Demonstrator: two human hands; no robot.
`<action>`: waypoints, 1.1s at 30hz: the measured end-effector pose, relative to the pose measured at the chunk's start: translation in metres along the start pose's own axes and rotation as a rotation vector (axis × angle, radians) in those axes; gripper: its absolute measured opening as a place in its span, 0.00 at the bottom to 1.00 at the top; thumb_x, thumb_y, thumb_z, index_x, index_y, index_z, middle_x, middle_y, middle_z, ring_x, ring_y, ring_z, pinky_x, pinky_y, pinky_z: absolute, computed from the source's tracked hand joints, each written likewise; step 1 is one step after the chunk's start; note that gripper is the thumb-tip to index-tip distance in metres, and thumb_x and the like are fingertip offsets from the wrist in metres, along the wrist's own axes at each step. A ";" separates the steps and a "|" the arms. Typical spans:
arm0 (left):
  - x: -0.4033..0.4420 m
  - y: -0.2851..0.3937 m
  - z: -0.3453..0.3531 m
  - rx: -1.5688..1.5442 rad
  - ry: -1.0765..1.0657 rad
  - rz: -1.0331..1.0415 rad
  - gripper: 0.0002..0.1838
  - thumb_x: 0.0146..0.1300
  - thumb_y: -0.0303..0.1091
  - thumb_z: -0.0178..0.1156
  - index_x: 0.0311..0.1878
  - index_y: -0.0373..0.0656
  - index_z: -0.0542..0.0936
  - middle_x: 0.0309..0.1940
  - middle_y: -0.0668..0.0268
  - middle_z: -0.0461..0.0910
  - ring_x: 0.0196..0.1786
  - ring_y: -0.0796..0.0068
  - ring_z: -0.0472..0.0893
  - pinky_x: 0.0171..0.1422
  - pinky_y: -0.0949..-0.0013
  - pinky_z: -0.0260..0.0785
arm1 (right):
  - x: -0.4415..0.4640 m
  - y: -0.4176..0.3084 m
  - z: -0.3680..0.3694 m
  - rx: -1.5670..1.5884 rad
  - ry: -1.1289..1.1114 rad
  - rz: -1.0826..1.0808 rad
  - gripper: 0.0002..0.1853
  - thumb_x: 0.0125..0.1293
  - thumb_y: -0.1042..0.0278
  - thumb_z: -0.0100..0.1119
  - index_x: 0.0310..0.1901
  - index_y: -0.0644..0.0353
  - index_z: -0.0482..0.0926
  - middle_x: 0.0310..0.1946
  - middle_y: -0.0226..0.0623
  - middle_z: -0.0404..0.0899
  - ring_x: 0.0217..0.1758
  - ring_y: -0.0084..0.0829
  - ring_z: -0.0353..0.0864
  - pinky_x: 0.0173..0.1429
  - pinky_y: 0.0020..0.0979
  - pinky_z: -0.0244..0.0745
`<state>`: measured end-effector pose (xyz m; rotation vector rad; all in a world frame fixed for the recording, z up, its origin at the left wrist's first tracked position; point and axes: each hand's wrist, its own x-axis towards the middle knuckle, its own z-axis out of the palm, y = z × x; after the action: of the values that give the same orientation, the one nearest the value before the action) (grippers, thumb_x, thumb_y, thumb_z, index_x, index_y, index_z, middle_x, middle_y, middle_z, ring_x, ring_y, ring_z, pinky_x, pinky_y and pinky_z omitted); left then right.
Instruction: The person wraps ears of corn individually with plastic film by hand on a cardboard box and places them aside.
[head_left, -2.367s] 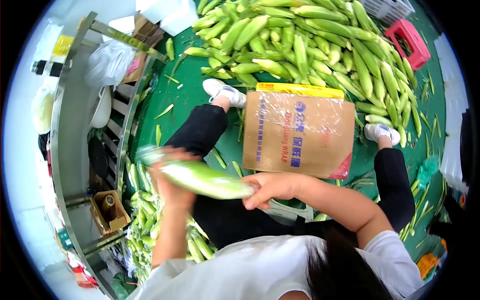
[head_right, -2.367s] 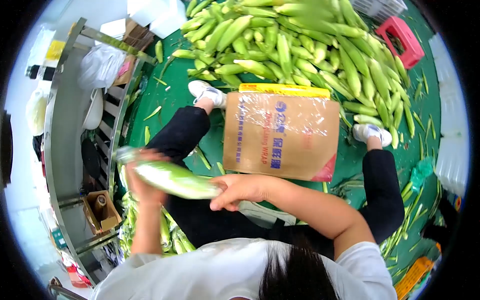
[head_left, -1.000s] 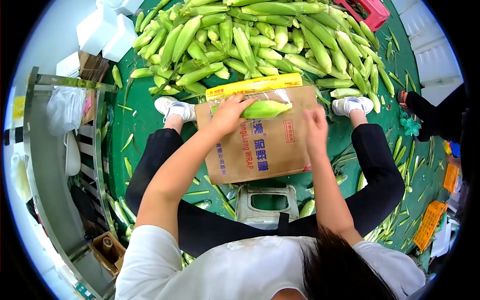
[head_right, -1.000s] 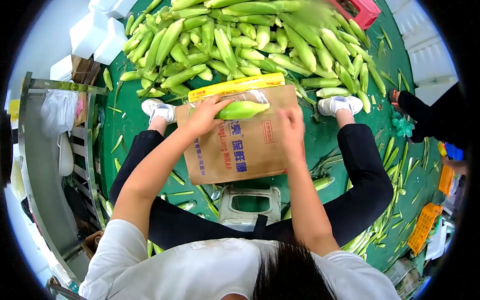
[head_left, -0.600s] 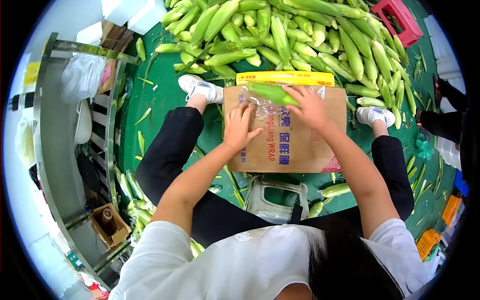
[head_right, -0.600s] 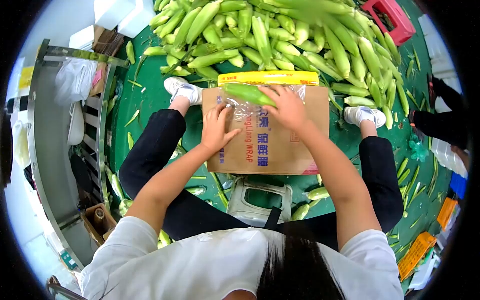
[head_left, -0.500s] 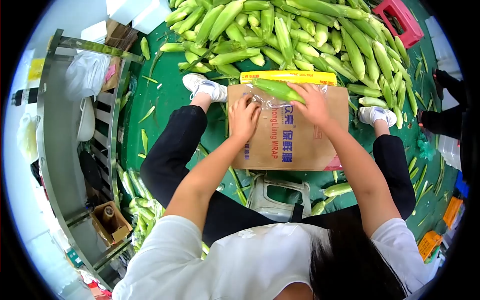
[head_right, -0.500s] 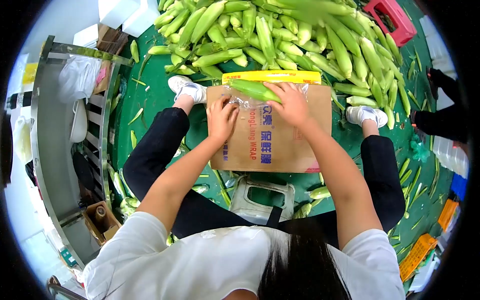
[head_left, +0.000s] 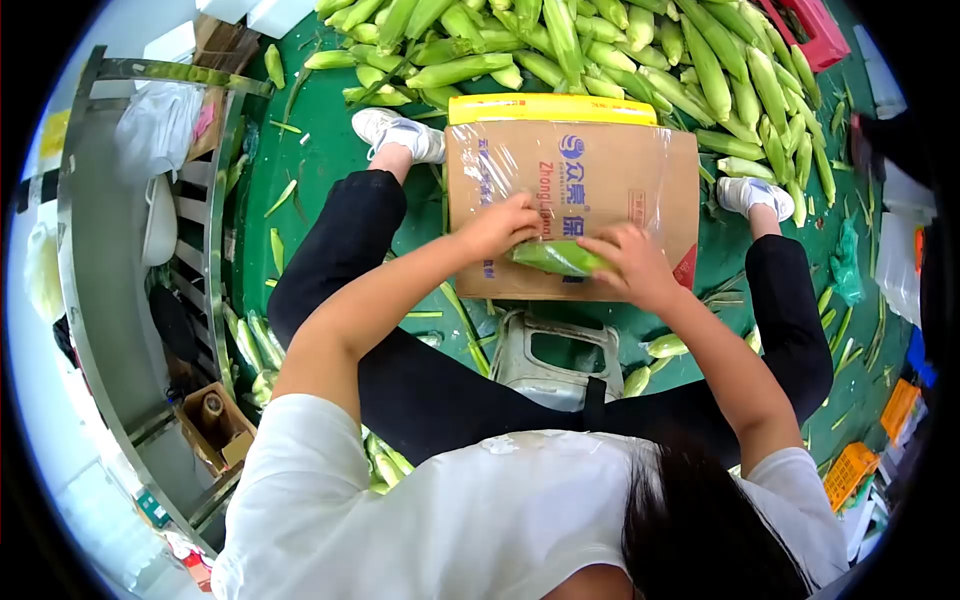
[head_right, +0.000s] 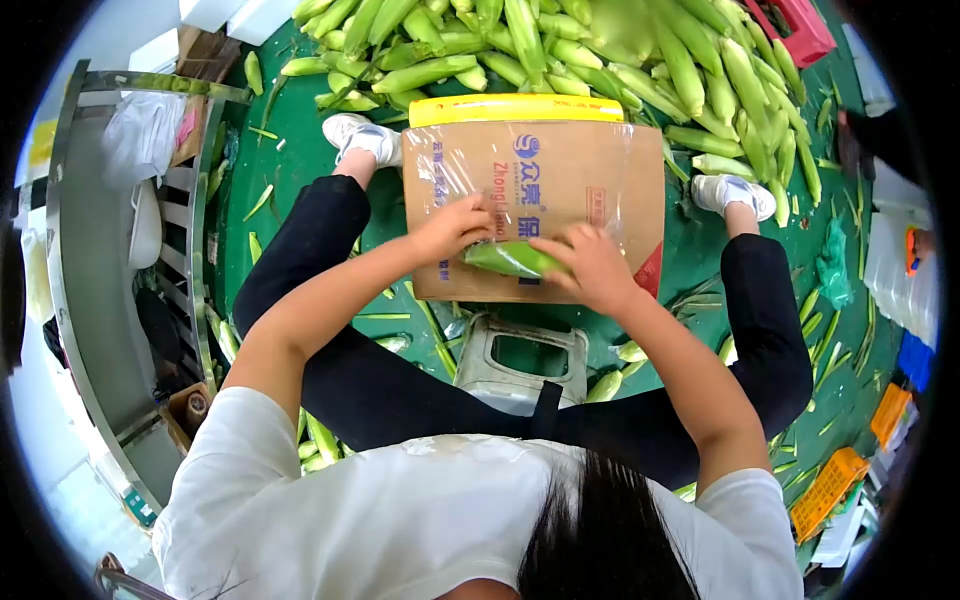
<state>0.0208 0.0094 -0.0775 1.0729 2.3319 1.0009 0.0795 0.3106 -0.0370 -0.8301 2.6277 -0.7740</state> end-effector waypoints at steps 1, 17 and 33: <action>0.014 0.002 -0.004 0.103 -0.037 0.031 0.11 0.63 0.32 0.66 0.47 0.44 0.78 0.40 0.58 0.76 0.48 0.50 0.79 0.49 0.55 0.74 | 0.005 0.005 0.005 -0.027 0.042 0.005 0.24 0.65 0.50 0.63 0.63 0.40 0.81 0.56 0.44 0.76 0.58 0.47 0.74 0.64 0.48 0.67; 0.187 -0.022 -0.033 0.343 -0.023 0.066 0.25 0.75 0.56 0.50 0.71 0.63 0.74 0.78 0.59 0.61 0.81 0.56 0.57 0.80 0.41 0.48 | 0.119 0.012 -0.012 -0.296 0.108 0.015 0.38 0.45 0.47 0.79 0.60 0.49 0.79 0.53 0.43 0.82 0.54 0.44 0.83 0.53 0.42 0.81; 0.098 0.042 0.044 0.505 0.193 0.073 0.31 0.70 0.41 0.54 0.75 0.47 0.66 0.80 0.57 0.55 0.80 0.60 0.57 0.81 0.42 0.46 | -0.217 -0.120 -0.126 1.518 0.087 0.711 0.48 0.49 0.33 0.70 0.59 0.72 0.74 0.54 0.51 0.79 0.59 0.38 0.78 0.61 0.37 0.73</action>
<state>0.0059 0.1242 -0.0806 1.2957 2.8105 0.5653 0.2547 0.4088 0.1555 0.5181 1.3638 -1.9777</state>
